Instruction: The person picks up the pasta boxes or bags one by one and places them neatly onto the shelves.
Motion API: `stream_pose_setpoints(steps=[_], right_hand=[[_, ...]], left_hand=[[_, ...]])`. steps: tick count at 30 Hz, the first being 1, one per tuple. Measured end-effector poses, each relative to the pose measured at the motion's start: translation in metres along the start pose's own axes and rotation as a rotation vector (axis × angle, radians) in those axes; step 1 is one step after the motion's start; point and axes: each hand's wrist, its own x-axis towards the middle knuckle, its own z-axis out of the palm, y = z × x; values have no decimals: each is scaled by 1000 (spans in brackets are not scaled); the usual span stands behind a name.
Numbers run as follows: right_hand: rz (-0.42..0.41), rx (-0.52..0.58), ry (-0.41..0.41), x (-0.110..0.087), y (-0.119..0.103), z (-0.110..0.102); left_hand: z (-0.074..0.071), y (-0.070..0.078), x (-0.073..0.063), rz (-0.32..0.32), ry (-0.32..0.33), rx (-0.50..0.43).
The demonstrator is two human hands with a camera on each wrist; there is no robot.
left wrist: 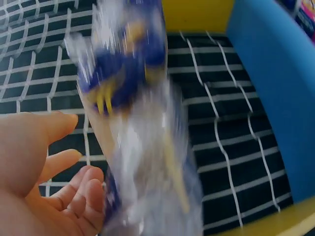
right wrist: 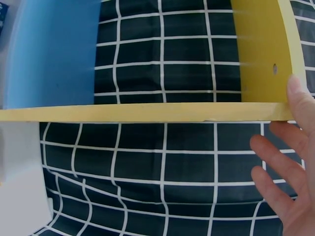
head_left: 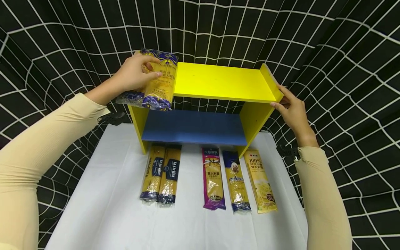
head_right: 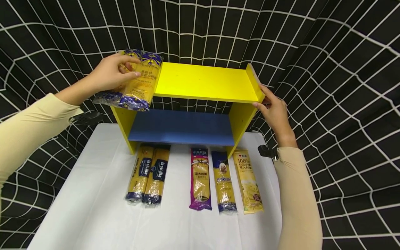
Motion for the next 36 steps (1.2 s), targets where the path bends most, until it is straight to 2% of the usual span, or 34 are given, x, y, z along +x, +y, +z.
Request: stream_pose_setpoints(steps=[5,12,16,19,21,23,25,27,29,32,36], right_hand=[[-6,-1,6,1,0,-1],[6,-20,13,-1,2,-3],[5,-18,18,-1,2,-4],[3,-14,20,-2,2,-4],[2,-12,20,-1,1,-4],[0,-10,21,-1,1,-4],[4,-10,20,-1,1,-3],[9,-10,15,0,0,-2],[18,-6,6,0,0,0],[28,-1,-6,0,-1,1],[34,-2,-5,1,-2,1]], left_hand=[[2,17,-27,39,74,-131],[15,44,-64,174,129,-268],[31,52,-89,299,75,-328],[46,48,-108,381,-34,-371],[60,42,-120,401,-131,-405],[76,32,-130,387,-238,-460],[93,20,-139,342,-331,-508],[109,6,-149,277,-392,-546],[125,-11,-158,212,-420,-569],[150,-40,-173,125,-421,-584],[184,-78,-188,63,-399,-586]])
